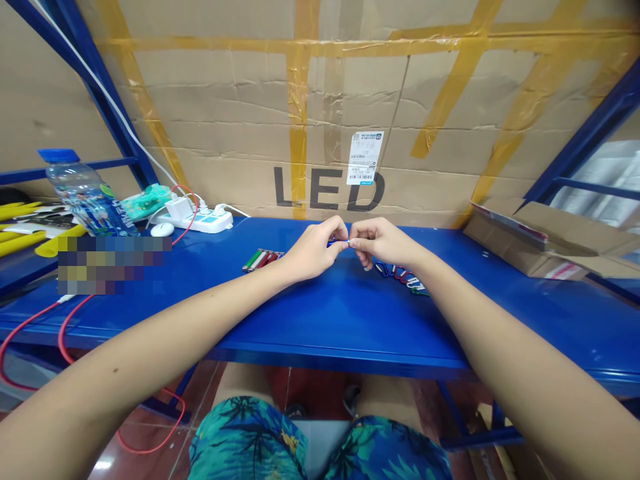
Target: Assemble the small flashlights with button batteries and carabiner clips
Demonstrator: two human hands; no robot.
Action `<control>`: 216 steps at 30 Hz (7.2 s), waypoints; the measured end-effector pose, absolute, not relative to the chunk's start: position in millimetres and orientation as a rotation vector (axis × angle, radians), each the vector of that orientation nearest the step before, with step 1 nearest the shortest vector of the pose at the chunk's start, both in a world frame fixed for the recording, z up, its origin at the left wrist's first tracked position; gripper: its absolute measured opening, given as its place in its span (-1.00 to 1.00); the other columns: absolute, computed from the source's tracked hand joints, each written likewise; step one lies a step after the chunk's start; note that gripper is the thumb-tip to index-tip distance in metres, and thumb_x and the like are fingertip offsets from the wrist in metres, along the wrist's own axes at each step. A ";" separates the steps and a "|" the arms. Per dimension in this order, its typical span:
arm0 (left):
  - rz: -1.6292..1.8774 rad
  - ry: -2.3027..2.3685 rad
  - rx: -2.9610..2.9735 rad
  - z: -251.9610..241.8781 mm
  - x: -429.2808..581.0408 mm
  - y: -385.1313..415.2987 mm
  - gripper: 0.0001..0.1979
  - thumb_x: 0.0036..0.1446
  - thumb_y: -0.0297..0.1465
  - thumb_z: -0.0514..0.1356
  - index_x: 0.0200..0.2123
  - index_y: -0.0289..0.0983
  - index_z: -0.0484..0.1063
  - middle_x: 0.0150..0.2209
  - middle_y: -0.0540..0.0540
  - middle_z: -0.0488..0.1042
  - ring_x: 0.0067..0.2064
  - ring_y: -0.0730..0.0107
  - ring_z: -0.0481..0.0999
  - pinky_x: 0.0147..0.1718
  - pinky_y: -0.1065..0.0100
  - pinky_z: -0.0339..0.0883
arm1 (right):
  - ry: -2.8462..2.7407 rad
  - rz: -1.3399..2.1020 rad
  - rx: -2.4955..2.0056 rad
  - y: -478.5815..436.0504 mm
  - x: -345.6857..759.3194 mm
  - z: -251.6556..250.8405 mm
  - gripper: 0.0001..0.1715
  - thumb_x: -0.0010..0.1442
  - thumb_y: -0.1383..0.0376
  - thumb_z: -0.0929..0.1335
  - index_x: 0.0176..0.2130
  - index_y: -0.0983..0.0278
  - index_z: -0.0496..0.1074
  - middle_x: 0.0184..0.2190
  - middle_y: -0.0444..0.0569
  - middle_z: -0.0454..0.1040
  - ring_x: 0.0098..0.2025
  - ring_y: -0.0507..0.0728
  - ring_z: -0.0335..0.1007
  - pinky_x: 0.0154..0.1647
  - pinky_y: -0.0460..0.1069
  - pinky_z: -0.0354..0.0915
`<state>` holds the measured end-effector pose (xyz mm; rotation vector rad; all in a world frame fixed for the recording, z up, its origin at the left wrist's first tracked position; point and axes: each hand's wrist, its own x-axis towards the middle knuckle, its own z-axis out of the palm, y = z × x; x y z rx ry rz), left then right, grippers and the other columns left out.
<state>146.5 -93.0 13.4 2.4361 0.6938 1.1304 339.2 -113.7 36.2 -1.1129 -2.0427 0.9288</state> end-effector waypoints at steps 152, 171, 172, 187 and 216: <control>0.974 0.936 2.296 20.0 147.8 -93.7 -0.91 0.27 -0.38 0.09 -0.32 -0.21 0.24 -0.42 -0.03 0.50 -0.36 0.31 0.49 -0.35 0.28 0.29 | -1.967 0.034 -1.282 -114.3 329.5 25.5 -0.81 0.19 0.43 0.23 -0.43 0.20 0.15 -0.58 -0.12 0.31 -0.54 0.07 0.27 -0.47 -0.03 0.10; 1.112 1.006 2.275 14.2 141.9 -76.6 -0.92 0.22 -0.36 0.16 -0.31 -0.23 0.38 -0.31 -0.08 0.55 -0.24 0.26 0.51 -0.22 0.25 0.31 | -2.081 -0.031 -1.263 -117.3 324.8 26.0 -0.83 0.28 0.42 0.19 -0.36 0.23 0.19 -0.40 0.05 0.45 -0.35 0.16 0.37 -0.31 0.03 0.21; 1.122 0.996 2.266 14.9 140.3 -73.6 -0.93 0.20 -0.36 0.18 -0.31 -0.24 0.39 -0.29 -0.08 0.55 -0.21 0.26 0.51 -0.18 0.24 0.32 | -2.055 0.059 -1.263 -115.9 327.6 26.1 -0.83 0.28 0.42 0.20 -0.36 0.23 0.21 -0.42 0.02 0.46 -0.37 0.15 0.39 -0.33 0.03 0.23; 1.261 0.717 2.328 24.5 134.8 -75.9 -0.89 0.12 -0.49 0.26 -0.25 -0.24 0.49 -0.26 -0.04 0.57 -0.22 0.35 0.50 -0.17 0.27 0.35 | -1.884 0.549 -1.107 -113.3 340.5 31.9 -0.85 0.16 0.22 0.38 -0.26 0.26 0.44 -0.26 0.01 0.58 -0.21 0.18 0.49 -0.14 0.09 0.34; 1.049 0.480 1.394 27.7 136.7 -76.2 -0.32 0.17 0.17 0.02 -0.12 -0.33 0.51 0.00 -0.35 0.55 0.10 -0.03 0.49 0.04 0.04 0.37 | -1.921 0.764 -1.105 -121.1 325.5 30.2 -0.72 0.17 0.16 0.37 -0.45 0.29 0.48 -0.58 -0.10 0.46 -0.47 0.07 0.39 -0.34 0.00 0.25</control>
